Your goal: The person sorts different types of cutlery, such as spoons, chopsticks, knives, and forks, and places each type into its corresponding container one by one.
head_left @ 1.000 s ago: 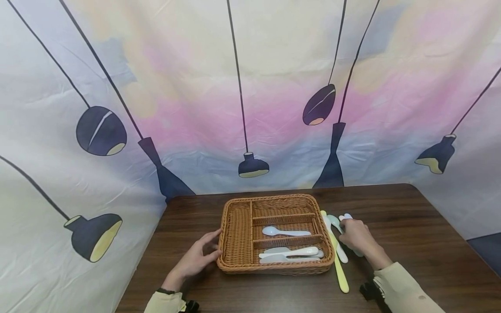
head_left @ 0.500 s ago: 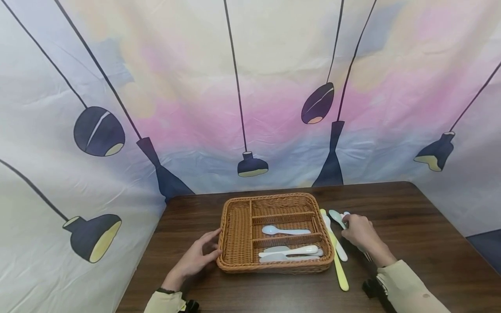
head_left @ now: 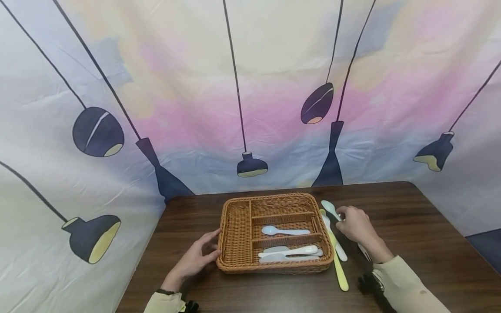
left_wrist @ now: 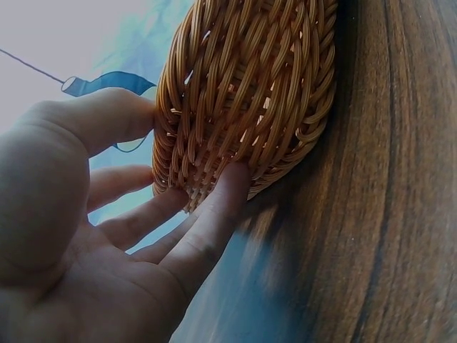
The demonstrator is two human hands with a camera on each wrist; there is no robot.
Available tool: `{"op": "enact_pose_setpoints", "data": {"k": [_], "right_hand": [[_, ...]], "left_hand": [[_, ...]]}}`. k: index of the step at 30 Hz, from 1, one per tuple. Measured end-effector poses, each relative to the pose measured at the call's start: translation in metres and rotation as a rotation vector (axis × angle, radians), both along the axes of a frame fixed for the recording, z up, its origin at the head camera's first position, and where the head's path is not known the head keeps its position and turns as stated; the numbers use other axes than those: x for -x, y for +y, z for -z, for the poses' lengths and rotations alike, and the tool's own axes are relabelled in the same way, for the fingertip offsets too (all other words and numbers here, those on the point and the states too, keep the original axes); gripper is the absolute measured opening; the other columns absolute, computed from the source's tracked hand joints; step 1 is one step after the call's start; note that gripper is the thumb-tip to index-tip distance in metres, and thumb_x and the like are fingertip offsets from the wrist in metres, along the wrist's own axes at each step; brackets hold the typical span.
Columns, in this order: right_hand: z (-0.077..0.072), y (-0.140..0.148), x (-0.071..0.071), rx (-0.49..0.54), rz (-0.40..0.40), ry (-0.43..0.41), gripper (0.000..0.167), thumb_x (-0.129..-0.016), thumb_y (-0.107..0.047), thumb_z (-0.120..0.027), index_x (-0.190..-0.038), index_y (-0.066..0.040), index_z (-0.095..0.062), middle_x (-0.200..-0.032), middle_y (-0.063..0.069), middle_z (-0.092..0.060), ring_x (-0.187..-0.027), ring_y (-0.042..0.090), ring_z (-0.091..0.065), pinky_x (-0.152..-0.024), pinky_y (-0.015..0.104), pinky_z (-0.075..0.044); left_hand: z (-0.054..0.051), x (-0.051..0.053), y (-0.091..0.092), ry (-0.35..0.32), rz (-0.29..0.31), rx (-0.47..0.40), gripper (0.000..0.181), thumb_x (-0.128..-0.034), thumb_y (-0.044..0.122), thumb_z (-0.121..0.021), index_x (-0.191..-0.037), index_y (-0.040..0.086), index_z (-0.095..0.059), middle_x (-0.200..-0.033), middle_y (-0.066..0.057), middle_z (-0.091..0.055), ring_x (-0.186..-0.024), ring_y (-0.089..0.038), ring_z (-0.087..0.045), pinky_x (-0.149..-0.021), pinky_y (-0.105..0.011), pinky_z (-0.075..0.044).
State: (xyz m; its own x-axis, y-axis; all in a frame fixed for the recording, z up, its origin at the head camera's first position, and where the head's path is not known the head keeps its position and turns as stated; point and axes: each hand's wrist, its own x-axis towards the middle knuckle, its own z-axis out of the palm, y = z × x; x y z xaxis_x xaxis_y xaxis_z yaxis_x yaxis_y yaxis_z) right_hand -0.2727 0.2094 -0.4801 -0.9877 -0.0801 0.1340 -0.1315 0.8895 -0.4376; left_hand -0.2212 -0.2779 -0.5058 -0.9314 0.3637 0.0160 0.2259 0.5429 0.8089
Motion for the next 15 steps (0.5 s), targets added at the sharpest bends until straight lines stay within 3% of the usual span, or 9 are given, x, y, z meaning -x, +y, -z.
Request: {"op": "enact_pose_setpoints", "data": {"k": [8,15], "right_hand": [[-0.012,-0.008,0.000,0.006,-0.029,0.105,0.032,-0.077,-0.008,-0.067,-0.107,0.001,-0.070,-0.087,0.013,-0.066,-0.074,0.027,-0.060,-0.068,0.048,-0.046],[-0.022,-0.016,-0.003,0.043,-0.054,0.122,0.031,-0.079,-0.006,-0.066,-0.110,0.000,-0.070,-0.089,0.012,-0.064,-0.073,0.022,-0.057,-0.064,0.041,-0.045]], "left_hand": [[-0.001,-0.001,-0.001,-0.031,0.024,-0.058,0.067,-0.0947,0.026,-0.065,-0.152,0.009,-0.034,-0.148,-0.021,-0.039,-0.111,-0.028,-0.060,-0.085,-0.030,-0.050],[-0.001,-0.002,-0.001,-0.026,0.027,-0.068,0.067,-0.0948,0.025,-0.065,-0.152,0.010,-0.034,-0.148,-0.020,-0.039,-0.109,-0.027,-0.060,-0.085,-0.030,-0.050]]}}
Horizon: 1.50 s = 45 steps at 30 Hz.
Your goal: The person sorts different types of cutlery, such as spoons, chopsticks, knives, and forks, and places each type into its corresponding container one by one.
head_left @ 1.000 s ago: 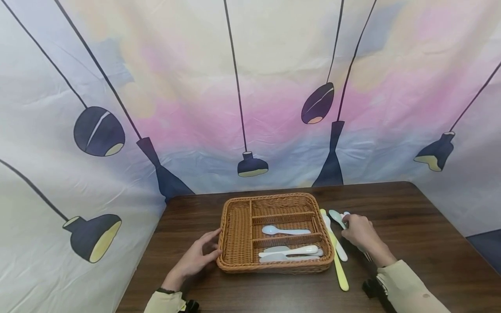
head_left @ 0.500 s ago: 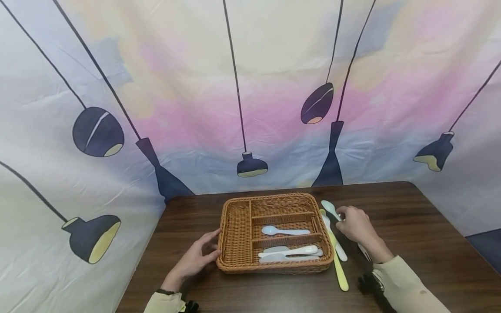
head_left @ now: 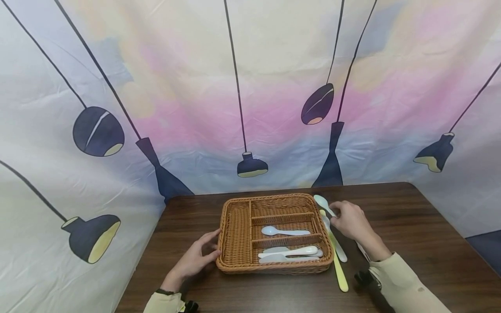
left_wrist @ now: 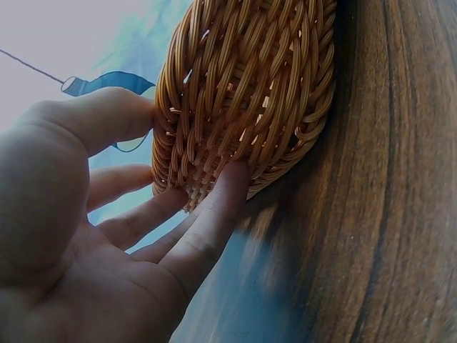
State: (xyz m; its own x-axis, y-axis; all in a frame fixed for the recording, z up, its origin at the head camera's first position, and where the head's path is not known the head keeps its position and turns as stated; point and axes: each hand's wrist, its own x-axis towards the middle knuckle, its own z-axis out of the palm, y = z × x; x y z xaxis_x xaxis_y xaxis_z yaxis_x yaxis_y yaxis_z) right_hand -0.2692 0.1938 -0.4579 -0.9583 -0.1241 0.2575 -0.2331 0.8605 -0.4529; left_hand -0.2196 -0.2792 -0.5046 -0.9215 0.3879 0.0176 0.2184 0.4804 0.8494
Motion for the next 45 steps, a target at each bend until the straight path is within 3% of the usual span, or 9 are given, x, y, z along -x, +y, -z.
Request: {"op": "enact_pose_setpoints", "data": {"k": [16,26,35,45], "right_hand": [[-0.019,-0.022,-0.005,0.069,-0.085,0.027,0.032,-0.083,-0.004,-0.064,-0.114,-0.003,-0.069,-0.101,0.011,-0.065,-0.082,0.021,-0.065,-0.063,0.035,-0.051],[-0.024,-0.039,-0.002,0.070,-0.189,0.060,0.034,-0.082,-0.002,-0.063,-0.114,-0.007,-0.070,-0.104,0.008,-0.066,-0.087,0.022,-0.066,-0.066,0.036,-0.052],[-0.025,-0.058,-0.001,0.056,-0.256,0.103,0.031,-0.082,0.001,-0.065,-0.112,-0.007,-0.072,-0.097,0.006,-0.064,-0.085,0.025,-0.066,-0.066,0.036,-0.052],[-0.020,-0.077,0.002,0.027,-0.336,0.106,0.030,-0.084,-0.003,-0.069,-0.113,-0.009,-0.072,-0.102,0.005,-0.066,-0.087,0.021,-0.064,-0.068,0.034,-0.051]], "left_hand": [[0.001,-0.001,0.001,0.004,0.005,0.004,0.067,-0.0949,0.026,-0.065,-0.152,0.010,-0.034,-0.148,-0.020,-0.039,-0.110,-0.027,-0.061,-0.088,-0.030,-0.049],[0.002,0.001,0.001,0.024,0.004,0.017,0.066,-0.0957,0.023,-0.064,-0.152,0.008,-0.034,-0.148,-0.021,-0.039,-0.107,-0.026,-0.061,-0.087,-0.029,-0.049],[0.002,0.000,-0.001,0.022,0.000,0.006,0.067,-0.0955,0.026,-0.064,-0.152,0.007,-0.033,-0.147,-0.022,-0.040,-0.108,-0.026,-0.061,-0.088,-0.035,-0.049],[0.000,-0.001,0.001,0.026,0.002,0.012,0.067,-0.0951,0.027,-0.065,-0.152,0.009,-0.034,-0.147,-0.020,-0.041,-0.108,-0.026,-0.061,-0.088,-0.033,-0.049]]}}
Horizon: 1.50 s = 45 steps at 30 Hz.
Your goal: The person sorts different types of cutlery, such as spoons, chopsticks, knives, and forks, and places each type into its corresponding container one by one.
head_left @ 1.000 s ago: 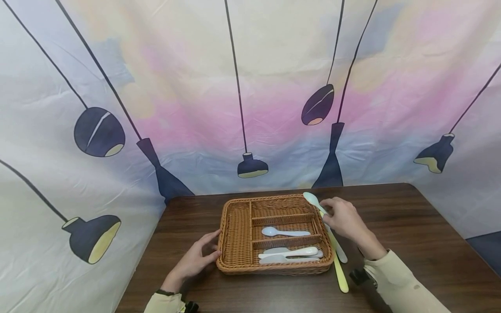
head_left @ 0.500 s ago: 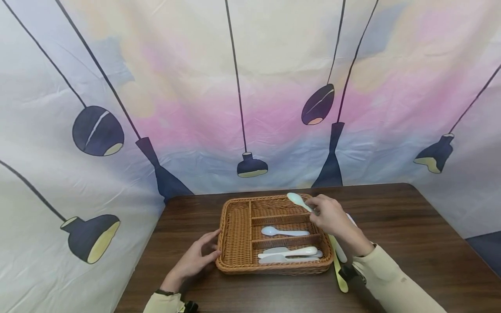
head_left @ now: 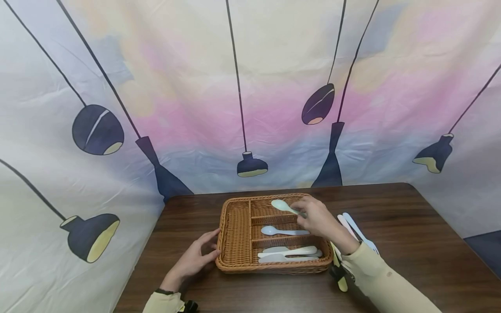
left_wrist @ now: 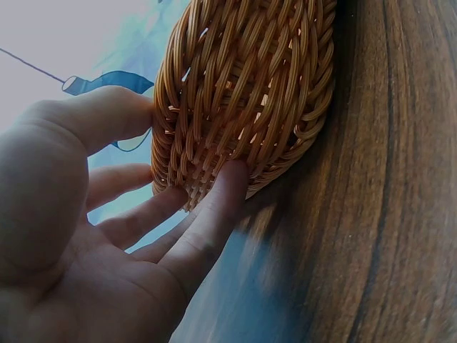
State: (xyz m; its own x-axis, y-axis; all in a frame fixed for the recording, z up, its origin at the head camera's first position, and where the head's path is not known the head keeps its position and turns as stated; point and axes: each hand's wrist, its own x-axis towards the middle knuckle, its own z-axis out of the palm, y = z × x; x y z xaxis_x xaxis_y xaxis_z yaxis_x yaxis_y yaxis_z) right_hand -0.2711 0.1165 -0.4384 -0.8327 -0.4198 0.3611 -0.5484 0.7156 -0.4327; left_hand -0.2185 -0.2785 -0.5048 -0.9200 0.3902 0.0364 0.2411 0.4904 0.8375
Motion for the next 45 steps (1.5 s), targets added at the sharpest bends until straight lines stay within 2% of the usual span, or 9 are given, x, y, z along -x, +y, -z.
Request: {"op": "enact_pose_setpoints", "data": {"k": [8,14,21,31,37,43,45], "right_hand": [[0.009,-0.010,-0.001,-0.041,-0.060,0.003,0.028,-0.084,-0.001,-0.067,-0.109,-0.012,-0.073,-0.094,-0.002,-0.064,-0.083,0.015,-0.055,-0.066,0.030,-0.042],[0.014,-0.011,-0.002,-0.086,-0.085,0.009,0.029,-0.084,-0.003,-0.067,-0.111,-0.012,-0.073,-0.100,0.001,-0.065,-0.091,0.019,-0.057,-0.068,0.032,-0.044],[0.014,-0.010,-0.001,-0.071,-0.068,0.016,0.030,-0.084,-0.007,-0.071,-0.114,-0.008,-0.071,-0.103,0.005,-0.066,-0.094,0.023,-0.060,-0.072,0.038,-0.048],[0.015,-0.008,0.000,-0.059,-0.044,0.020,0.031,-0.083,-0.009,-0.070,-0.114,-0.011,-0.071,-0.105,0.004,-0.067,-0.082,0.014,-0.055,-0.066,0.032,-0.043],[0.014,-0.005,-0.001,-0.034,-0.036,0.006,0.032,-0.084,-0.010,-0.069,-0.116,-0.010,-0.070,-0.110,0.004,-0.068,-0.089,0.017,-0.060,-0.070,0.034,-0.047],[0.012,-0.001,-0.002,-0.023,-0.018,-0.009,0.031,-0.086,-0.012,-0.070,-0.116,-0.011,-0.070,-0.110,0.004,-0.068,-0.088,0.017,-0.062,-0.069,0.035,-0.048],[0.011,0.000,-0.002,-0.017,-0.011,-0.007,0.030,-0.087,-0.012,-0.069,-0.116,-0.012,-0.070,-0.112,0.004,-0.068,-0.090,0.018,-0.063,-0.071,0.036,-0.050]], "left_hand": [[0.001,0.000,0.000,-0.004,-0.001,-0.007,0.067,-0.0946,0.027,-0.065,-0.152,0.010,-0.034,-0.149,-0.021,-0.039,-0.109,-0.026,-0.061,-0.090,-0.037,-0.049],[0.002,0.000,-0.001,0.000,0.004,-0.014,0.067,-0.0952,0.026,-0.065,-0.152,0.008,-0.034,-0.149,-0.023,-0.038,-0.109,-0.028,-0.061,-0.087,-0.032,-0.049],[0.002,0.001,-0.001,-0.001,0.008,-0.008,0.067,-0.0956,0.026,-0.064,-0.152,0.008,-0.033,-0.149,-0.023,-0.038,-0.109,-0.028,-0.061,-0.086,-0.032,-0.050],[0.002,0.001,-0.001,-0.013,0.002,-0.012,0.067,-0.0954,0.026,-0.064,-0.153,0.010,-0.033,-0.149,-0.023,-0.038,-0.109,-0.027,-0.061,-0.086,-0.033,-0.050],[0.003,0.001,-0.001,-0.022,0.002,-0.017,0.067,-0.0948,0.027,-0.065,-0.152,0.011,-0.034,-0.149,-0.022,-0.038,-0.111,-0.028,-0.060,-0.086,-0.032,-0.050],[0.003,0.003,-0.002,-0.018,0.006,-0.022,0.067,-0.0954,0.027,-0.064,-0.152,0.010,-0.034,-0.149,-0.022,-0.038,-0.110,-0.028,-0.061,-0.086,-0.031,-0.049],[0.003,0.003,-0.002,-0.011,0.002,-0.014,0.067,-0.0952,0.027,-0.065,-0.152,0.010,-0.034,-0.149,-0.022,-0.038,-0.110,-0.027,-0.061,-0.088,-0.035,-0.049]]}}
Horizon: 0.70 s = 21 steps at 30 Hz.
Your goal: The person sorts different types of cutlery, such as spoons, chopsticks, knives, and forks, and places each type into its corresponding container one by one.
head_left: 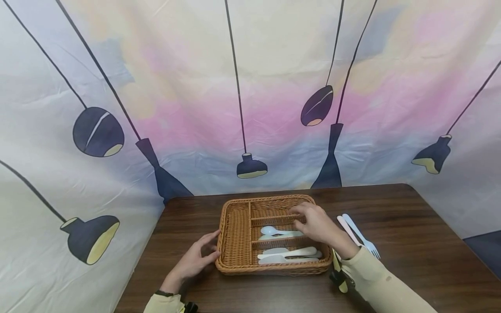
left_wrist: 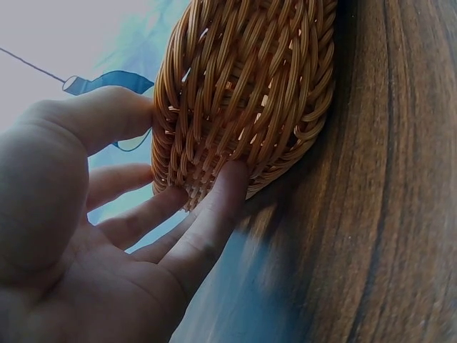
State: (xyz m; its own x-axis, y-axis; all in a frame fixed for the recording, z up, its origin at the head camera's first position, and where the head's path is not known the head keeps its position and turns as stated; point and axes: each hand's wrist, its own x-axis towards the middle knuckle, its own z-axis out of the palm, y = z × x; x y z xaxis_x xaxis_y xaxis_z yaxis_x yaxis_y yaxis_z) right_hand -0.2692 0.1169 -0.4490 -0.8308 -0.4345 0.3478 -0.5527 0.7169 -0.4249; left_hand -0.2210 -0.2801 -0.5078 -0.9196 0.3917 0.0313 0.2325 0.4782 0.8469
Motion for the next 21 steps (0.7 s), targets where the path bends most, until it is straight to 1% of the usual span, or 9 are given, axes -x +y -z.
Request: {"op": "enact_pose_setpoints", "data": {"k": [3,6,9,14,17,21], "right_hand": [[0.000,0.003,0.000,0.015,0.015,0.004,0.028,-0.088,-0.013,-0.069,-0.116,-0.013,-0.070,-0.111,0.003,-0.068,-0.091,0.018,-0.064,-0.072,0.037,-0.050],[0.001,0.007,0.000,0.030,0.032,0.018,0.027,-0.089,-0.014,-0.068,-0.116,-0.013,-0.070,-0.109,0.001,-0.068,-0.089,0.016,-0.064,-0.070,0.035,-0.050],[0.002,0.011,-0.001,0.048,0.037,0.038,0.027,-0.088,-0.013,-0.069,-0.115,-0.011,-0.070,-0.106,0.002,-0.068,-0.085,0.015,-0.063,-0.065,0.031,-0.048],[0.000,0.018,-0.003,0.064,0.047,0.037,0.028,-0.088,-0.012,-0.068,-0.116,-0.010,-0.070,-0.107,0.006,-0.067,-0.084,0.018,-0.064,-0.059,0.026,-0.044],[-0.001,0.021,-0.005,0.066,0.069,0.017,0.028,-0.089,-0.013,-0.067,-0.116,-0.010,-0.070,-0.107,0.007,-0.067,-0.085,0.019,-0.065,-0.060,0.027,-0.046],[0.000,0.025,-0.006,0.071,0.103,0.008,0.029,-0.088,-0.013,-0.068,-0.117,-0.009,-0.069,-0.107,0.008,-0.067,-0.086,0.020,-0.066,-0.065,0.033,-0.051]], "left_hand": [[-0.001,0.000,0.001,0.006,-0.004,0.010,0.067,-0.0949,0.027,-0.065,-0.152,0.011,-0.035,-0.148,-0.021,-0.039,-0.110,-0.027,-0.061,-0.090,-0.038,-0.048],[-0.001,0.000,0.001,0.005,-0.008,0.015,0.066,-0.0946,0.027,-0.065,-0.152,0.011,-0.035,-0.148,-0.020,-0.039,-0.110,-0.026,-0.061,-0.091,-0.039,-0.048],[-0.001,0.000,0.001,0.006,-0.005,0.015,0.066,-0.0948,0.027,-0.065,-0.152,0.011,-0.035,-0.149,-0.020,-0.039,-0.110,-0.025,-0.061,-0.091,-0.039,-0.048],[-0.002,0.000,0.001,0.012,-0.006,0.029,0.067,-0.0946,0.028,-0.065,-0.152,0.011,-0.036,-0.149,-0.020,-0.039,-0.109,-0.024,-0.061,-0.092,-0.041,-0.047],[-0.001,0.001,0.000,0.018,-0.009,0.043,0.066,-0.0948,0.029,-0.065,-0.152,0.011,-0.035,-0.149,-0.020,-0.039,-0.109,-0.023,-0.061,-0.092,-0.041,-0.047],[0.001,0.001,0.000,0.016,-0.019,0.052,0.067,-0.0951,0.029,-0.065,-0.152,0.010,-0.035,-0.148,-0.020,-0.040,-0.108,-0.021,-0.061,-0.091,-0.036,-0.048]]}}
